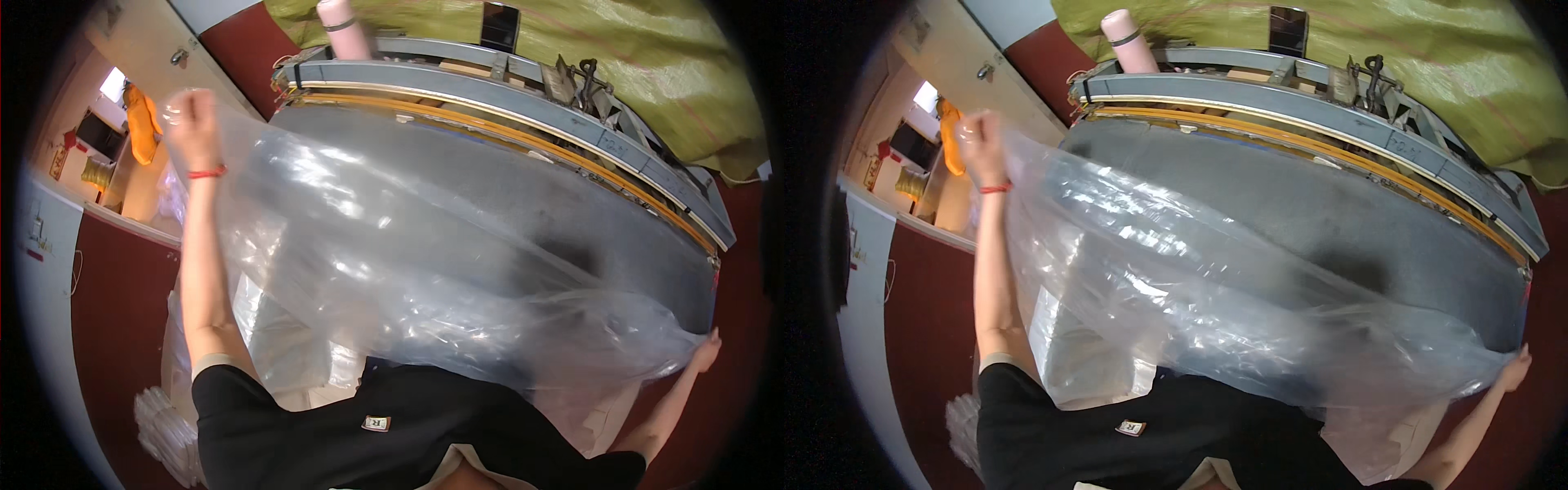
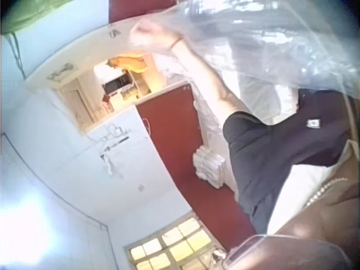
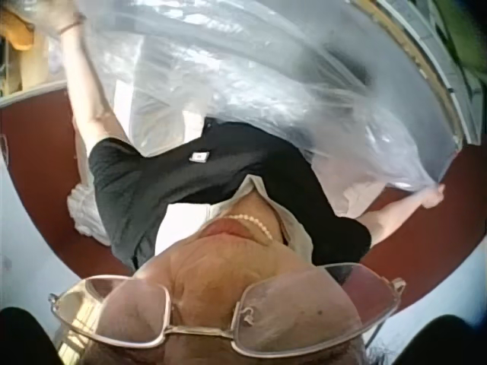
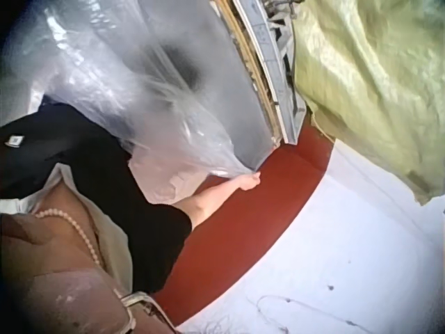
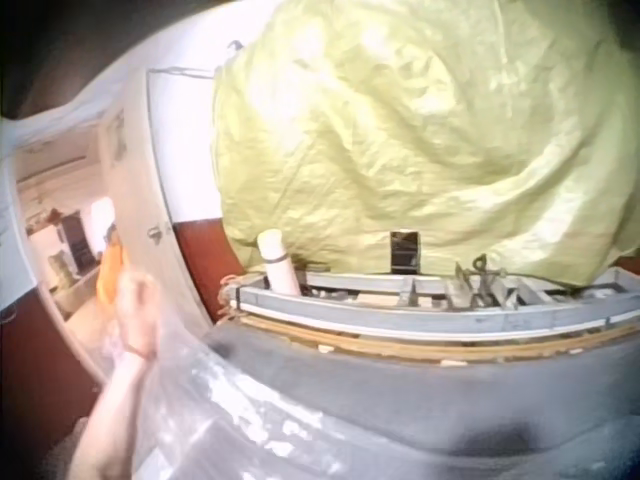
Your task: The recorder is preparing and aligning plastic film on a machine, likely for packaging or manufacturing.
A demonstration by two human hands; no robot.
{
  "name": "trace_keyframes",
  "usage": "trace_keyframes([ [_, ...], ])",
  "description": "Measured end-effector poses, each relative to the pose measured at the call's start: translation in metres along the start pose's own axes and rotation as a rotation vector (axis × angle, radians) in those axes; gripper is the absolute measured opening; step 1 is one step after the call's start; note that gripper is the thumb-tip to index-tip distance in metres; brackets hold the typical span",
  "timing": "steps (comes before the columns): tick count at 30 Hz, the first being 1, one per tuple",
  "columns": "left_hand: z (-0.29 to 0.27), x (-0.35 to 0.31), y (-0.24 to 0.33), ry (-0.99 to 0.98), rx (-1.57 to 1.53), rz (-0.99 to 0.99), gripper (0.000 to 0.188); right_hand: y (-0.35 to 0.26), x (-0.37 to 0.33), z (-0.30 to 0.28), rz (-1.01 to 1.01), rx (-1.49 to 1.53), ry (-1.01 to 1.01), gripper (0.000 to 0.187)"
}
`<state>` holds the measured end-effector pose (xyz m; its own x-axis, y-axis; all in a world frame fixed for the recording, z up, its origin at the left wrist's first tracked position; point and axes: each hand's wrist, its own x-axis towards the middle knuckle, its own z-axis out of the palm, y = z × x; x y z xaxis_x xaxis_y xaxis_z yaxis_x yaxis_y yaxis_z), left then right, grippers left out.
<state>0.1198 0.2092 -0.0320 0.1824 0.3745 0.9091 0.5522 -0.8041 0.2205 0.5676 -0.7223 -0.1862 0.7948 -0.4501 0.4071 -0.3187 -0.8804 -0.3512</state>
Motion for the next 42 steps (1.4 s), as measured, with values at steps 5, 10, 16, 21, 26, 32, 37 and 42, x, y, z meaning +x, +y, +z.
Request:
trace_keyframes([
  [5, 0.104, -0.125, -0.083, -0.780, -0.072, -0.063, 0.040, -0.080, -0.009, 0.033, -0.053, -0.201, -0.075, 0.044],
  [10, 0.160, -0.112, -0.064, -0.931, 0.138, -0.116, 0.062, -0.029, 0.012, 0.041, -0.019, -0.243, -0.063, 0.047],
  [16, 0.181, -0.102, -0.093, -0.723, 0.106, -0.109, 0.049, -0.131, -0.038, 0.012, 0.023, -0.440, -0.062, 0.026],
  [21, 0.167, -0.077, 0.012, -0.335, -0.119, -0.207, 0.047, -0.110, -0.017, 0.050, -0.157, -0.199, 0.083, 0.032],
  [26, 0.069, -0.143, 0.377, -1.293, -1.166, -0.105, 0.027, -0.077, -0.007, 0.027, -0.054, -0.033, 0.035, 0.035],
  [32, -0.030, -0.297, 0.553, -1.865, -1.436, 0.397, 0.055, -0.091, -0.002, 0.046, -0.031, 0.070, -0.027, 0.037],
  [37, -0.037, -0.319, 0.569, -2.587, -1.456, 0.049, 0.038, -0.079, 0.004, 0.035, 0.034, 0.131, -0.153, 0.037],
  [42, -0.039, -0.200, 0.475, -1.696, -2.326, 0.739, 0.041, -0.070, 0.013, 0.046, -0.029, 0.036, -0.151, 0.040],
])
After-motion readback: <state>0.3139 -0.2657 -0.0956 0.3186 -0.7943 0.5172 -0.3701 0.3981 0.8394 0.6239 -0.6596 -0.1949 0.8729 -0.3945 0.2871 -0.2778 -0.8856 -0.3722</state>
